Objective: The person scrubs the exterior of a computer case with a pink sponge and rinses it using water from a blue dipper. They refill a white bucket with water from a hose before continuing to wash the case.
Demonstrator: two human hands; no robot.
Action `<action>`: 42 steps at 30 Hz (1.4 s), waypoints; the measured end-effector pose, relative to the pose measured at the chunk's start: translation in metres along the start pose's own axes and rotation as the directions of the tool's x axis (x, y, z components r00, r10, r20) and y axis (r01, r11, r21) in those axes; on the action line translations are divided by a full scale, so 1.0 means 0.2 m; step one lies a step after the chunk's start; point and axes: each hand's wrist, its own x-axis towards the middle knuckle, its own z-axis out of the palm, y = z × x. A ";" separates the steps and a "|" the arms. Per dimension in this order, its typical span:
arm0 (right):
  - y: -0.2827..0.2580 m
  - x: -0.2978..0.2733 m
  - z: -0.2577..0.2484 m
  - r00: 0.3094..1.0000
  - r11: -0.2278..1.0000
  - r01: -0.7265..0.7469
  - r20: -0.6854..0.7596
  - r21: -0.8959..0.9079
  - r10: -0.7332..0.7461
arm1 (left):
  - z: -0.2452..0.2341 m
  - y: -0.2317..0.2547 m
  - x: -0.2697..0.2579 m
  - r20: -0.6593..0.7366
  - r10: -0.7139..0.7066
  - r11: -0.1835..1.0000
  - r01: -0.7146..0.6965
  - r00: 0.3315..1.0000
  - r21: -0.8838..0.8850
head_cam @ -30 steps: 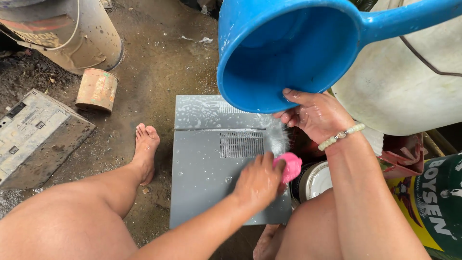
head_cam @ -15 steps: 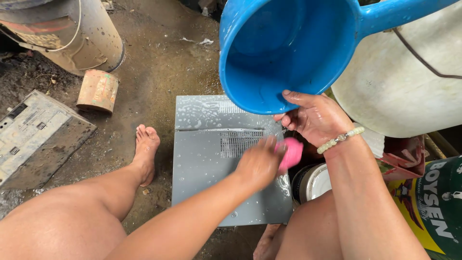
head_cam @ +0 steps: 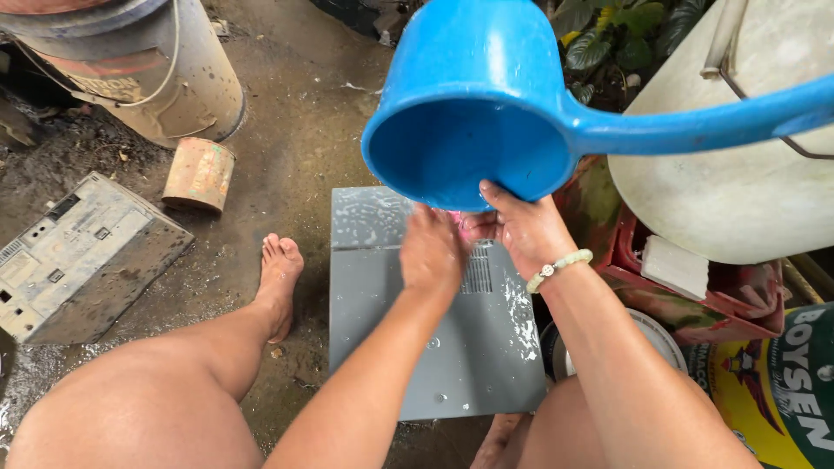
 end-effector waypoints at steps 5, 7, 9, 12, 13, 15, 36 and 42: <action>-0.03 -0.04 0.02 0.989 0.988 -0.138 0.067 0.065 0.134 | 0.02 -0.29 0.12 -0.353 0.177 0.984 -0.170 0.919 0.053; -0.05 -0.07 -0.02 0.981 0.985 -0.167 0.107 0.044 0.161 | -0.08 -0.44 0.22 -0.203 -0.096 0.995 0.096 0.974 -0.009; -0.06 -0.06 -0.03 0.973 0.984 -0.178 0.154 0.026 0.172 | -0.22 -0.56 0.19 -0.343 -0.088 0.987 0.128 0.935 0.094; -0.02 -0.04 -0.06 0.955 0.955 -0.296 0.030 -0.013 0.296 | -0.29 -0.55 0.02 -0.388 -0.130 0.973 0.193 0.912 0.127; 0.00 -0.03 -0.07 0.945 0.945 -0.325 0.008 -0.031 0.326 | -0.29 -0.51 -0.08 -0.323 -0.141 0.971 0.195 0.936 0.141; 0.03 -0.01 -0.07 0.938 0.937 -0.346 -0.013 -0.049 0.346 | -0.24 -0.39 -0.28 -0.230 -0.134 0.976 0.168 0.964 0.137; -0.10 -0.09 -0.14 0.914 0.933 0.338 -0.193 -0.125 -0.357 | -0.88 0.09 -0.11 0.679 0.073 0.177 0.661 0.730 -0.729; -0.70 -0.25 -0.03 0.542 0.333 0.512 -0.003 -0.792 -0.841 | -1.53 0.15 0.04 0.664 0.157 0.483 0.529 0.731 -0.697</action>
